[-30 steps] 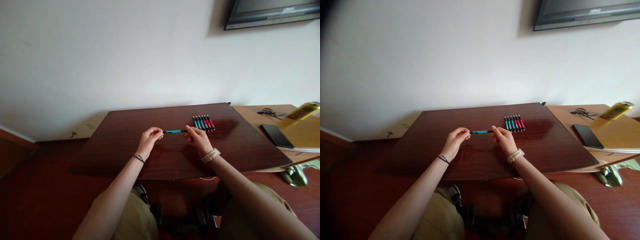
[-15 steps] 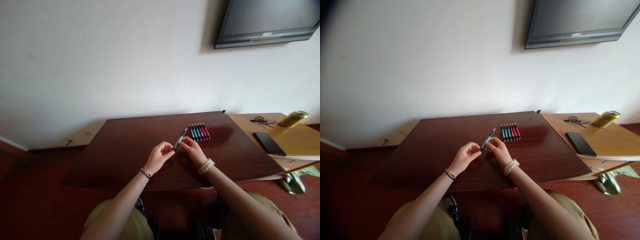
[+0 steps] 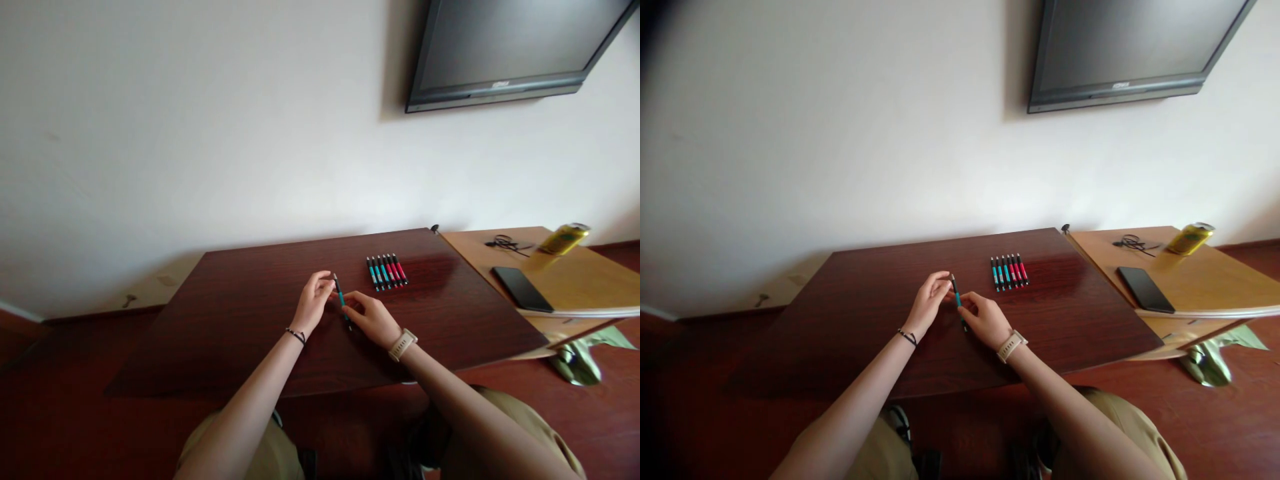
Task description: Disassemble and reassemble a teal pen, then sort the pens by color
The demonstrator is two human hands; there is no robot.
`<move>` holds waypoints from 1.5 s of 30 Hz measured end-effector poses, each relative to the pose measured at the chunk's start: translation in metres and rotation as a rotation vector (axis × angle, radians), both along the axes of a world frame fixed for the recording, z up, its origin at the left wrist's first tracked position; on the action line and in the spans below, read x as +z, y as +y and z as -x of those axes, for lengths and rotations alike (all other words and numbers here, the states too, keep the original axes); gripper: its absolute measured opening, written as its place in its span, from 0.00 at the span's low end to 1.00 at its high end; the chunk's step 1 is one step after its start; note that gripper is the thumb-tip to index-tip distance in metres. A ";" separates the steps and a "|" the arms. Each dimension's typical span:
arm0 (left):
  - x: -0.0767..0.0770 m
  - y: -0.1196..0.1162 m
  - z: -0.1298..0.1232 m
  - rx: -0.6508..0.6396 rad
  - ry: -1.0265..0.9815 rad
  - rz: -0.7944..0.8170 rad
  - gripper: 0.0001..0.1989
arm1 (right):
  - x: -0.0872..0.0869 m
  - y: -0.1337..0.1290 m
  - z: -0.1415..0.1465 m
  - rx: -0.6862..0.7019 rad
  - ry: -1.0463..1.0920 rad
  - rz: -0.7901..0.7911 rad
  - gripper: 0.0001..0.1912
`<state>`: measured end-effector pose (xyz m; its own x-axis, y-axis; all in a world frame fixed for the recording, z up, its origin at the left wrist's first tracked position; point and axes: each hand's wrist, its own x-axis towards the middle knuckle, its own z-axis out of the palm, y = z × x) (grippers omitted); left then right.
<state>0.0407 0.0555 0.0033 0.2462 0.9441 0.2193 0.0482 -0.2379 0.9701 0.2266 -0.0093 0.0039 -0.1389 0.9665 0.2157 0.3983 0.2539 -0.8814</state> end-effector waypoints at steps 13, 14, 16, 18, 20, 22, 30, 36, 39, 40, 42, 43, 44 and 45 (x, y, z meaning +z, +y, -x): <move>-0.003 0.078 -0.062 0.035 0.072 -0.034 0.12 | -0.001 0.007 -0.034 -0.136 -0.181 -0.067 0.15; -0.004 0.084 -0.068 0.029 0.103 -0.030 0.11 | -0.002 0.008 -0.038 -0.147 -0.213 -0.078 0.14; -0.008 0.094 -0.078 0.029 0.178 -0.027 0.09 | -0.002 0.012 -0.045 -0.175 -0.274 -0.094 0.11; -0.012 0.103 -0.087 0.029 0.233 -0.024 0.08 | -0.002 0.017 -0.051 -0.202 -0.331 -0.107 0.09; -0.014 0.110 -0.094 0.019 0.279 -0.023 0.07 | -0.001 0.022 -0.057 -0.234 -0.393 -0.132 0.10; -0.015 0.117 -0.100 0.009 0.339 -0.029 0.08 | -0.001 0.027 -0.061 -0.270 -0.460 -0.170 0.11; -0.010 0.137 -0.114 0.050 0.561 -0.104 0.12 | -0.010 0.043 -0.075 -0.347 -0.606 -0.199 0.12; -0.014 0.140 -0.118 0.054 0.628 -0.128 0.12 | -0.020 0.048 -0.080 -0.358 -0.624 -0.182 0.14; -0.015 0.141 -0.119 0.059 0.640 -0.130 0.11 | -0.023 0.049 -0.079 -0.370 -0.632 -0.172 0.13; -0.015 0.141 -0.120 0.059 0.641 -0.129 0.11 | -0.024 0.050 -0.079 -0.372 -0.633 -0.167 0.13; -0.013 0.141 -0.121 0.056 0.637 -0.126 0.10 | -0.023 0.050 -0.079 -0.370 -0.637 -0.157 0.14; -0.012 0.140 -0.120 0.055 0.632 -0.124 0.10 | -0.023 0.050 -0.079 -0.365 -0.639 -0.154 0.14; -0.011 0.138 -0.119 0.054 0.624 -0.123 0.10 | -0.021 0.050 -0.078 -0.360 -0.641 -0.154 0.14; -0.011 0.135 -0.117 0.054 0.615 -0.123 0.10 | -0.019 0.049 -0.077 -0.353 -0.643 -0.159 0.15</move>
<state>0.1578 0.1904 -0.0074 0.3150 0.9354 0.1608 0.6033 -0.3281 0.7269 0.3032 0.0394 -0.0155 0.0282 0.9409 0.3376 0.9036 0.1204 -0.4111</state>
